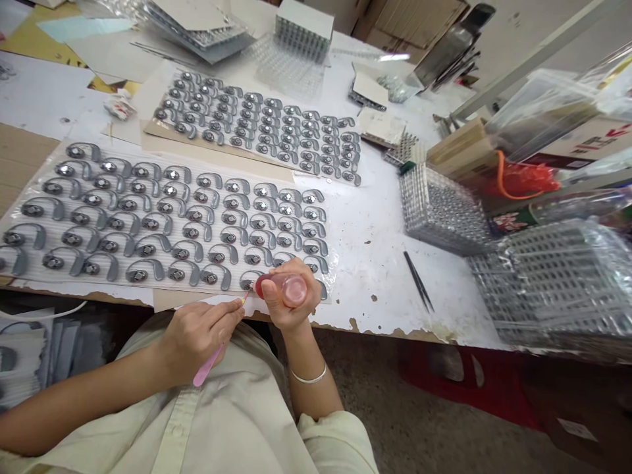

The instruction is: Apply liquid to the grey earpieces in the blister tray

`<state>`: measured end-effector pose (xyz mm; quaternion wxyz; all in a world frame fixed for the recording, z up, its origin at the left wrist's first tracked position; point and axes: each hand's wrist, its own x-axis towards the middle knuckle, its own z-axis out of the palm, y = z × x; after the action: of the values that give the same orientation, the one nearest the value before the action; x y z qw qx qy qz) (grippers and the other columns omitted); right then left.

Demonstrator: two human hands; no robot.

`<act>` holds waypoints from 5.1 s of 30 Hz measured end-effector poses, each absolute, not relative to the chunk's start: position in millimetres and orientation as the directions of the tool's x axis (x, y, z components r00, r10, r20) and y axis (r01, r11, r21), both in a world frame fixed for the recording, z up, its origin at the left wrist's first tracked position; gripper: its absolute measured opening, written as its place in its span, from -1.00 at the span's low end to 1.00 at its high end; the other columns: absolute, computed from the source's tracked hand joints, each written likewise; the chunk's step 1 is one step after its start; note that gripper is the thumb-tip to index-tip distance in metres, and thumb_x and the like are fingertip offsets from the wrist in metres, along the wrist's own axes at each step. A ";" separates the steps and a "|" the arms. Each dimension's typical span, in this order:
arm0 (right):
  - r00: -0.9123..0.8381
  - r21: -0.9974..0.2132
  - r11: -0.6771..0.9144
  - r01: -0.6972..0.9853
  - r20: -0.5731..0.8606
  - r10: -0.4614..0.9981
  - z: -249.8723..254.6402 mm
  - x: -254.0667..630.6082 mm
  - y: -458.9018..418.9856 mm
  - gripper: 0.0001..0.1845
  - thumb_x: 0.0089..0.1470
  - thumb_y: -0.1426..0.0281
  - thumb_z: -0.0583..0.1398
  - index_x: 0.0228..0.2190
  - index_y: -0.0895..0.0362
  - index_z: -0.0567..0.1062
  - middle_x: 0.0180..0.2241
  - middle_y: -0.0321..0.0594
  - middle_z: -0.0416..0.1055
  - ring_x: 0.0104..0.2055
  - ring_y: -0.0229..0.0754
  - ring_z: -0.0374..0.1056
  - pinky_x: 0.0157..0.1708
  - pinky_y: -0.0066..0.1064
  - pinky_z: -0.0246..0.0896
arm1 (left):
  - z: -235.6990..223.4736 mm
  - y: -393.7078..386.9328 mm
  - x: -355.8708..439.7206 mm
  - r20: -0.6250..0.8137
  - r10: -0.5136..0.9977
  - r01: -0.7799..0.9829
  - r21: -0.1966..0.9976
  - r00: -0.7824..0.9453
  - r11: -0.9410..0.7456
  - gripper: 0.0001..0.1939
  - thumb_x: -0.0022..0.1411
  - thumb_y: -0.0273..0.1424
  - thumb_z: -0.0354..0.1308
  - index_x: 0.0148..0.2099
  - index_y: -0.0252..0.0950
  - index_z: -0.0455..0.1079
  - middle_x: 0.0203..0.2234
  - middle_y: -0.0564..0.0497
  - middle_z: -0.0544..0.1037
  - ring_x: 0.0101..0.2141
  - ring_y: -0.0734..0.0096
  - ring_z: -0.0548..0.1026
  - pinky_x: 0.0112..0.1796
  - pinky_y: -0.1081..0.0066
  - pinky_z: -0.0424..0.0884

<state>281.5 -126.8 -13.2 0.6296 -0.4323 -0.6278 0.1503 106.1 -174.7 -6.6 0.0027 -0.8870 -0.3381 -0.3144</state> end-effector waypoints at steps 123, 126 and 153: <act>0.410 -0.646 0.524 0.555 0.761 0.503 -50.4 284.7 -173.9 -0.75 0.02 0.23 0.22 -0.31 0.13 0.37 -0.46 -0.27 0.38 -0.41 -0.18 0.38 -0.45 -0.24 0.36 | -5.9 -148.2 90.2 0.448 0.770 0.375 0.688 0.454 -0.621 -0.87 0.16 -0.60 0.16 -0.26 -0.29 0.40 -0.36 -0.02 0.60 -0.38 0.45 0.56 -0.36 0.53 0.48; 0.404 -0.643 0.525 0.558 0.762 0.505 -50.8 285.1 -174.0 -0.75 0.03 0.23 0.22 -0.31 0.13 0.37 -0.45 -0.27 0.39 -0.41 -0.18 0.39 -0.45 -0.24 0.36 | -5.2 -148.0 90.5 0.452 0.770 0.377 0.685 0.451 -0.623 -0.88 0.16 -0.59 0.15 -0.26 -0.29 0.40 -0.37 -0.02 0.60 -0.39 0.44 0.56 -0.37 0.52 0.48; 0.403 -0.662 0.547 0.512 0.747 0.528 -49.0 285.6 -174.5 -0.77 0.02 0.25 0.23 -0.32 0.12 0.38 -0.47 -0.27 0.38 -0.43 -0.18 0.37 -0.48 -0.24 0.36 | -2.9 -137.0 85.7 0.168 0.901 0.375 0.867 0.400 -0.329 -0.93 0.16 -0.45 0.20 -0.33 -0.31 0.51 -0.49 0.01 0.58 -0.55 0.54 0.45 -0.52 0.56 0.30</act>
<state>285.6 -174.5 -49.0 0.6892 -0.4760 -0.5462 0.0058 85.7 -137.0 -2.9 -0.3881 -0.7413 -0.4302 -0.3388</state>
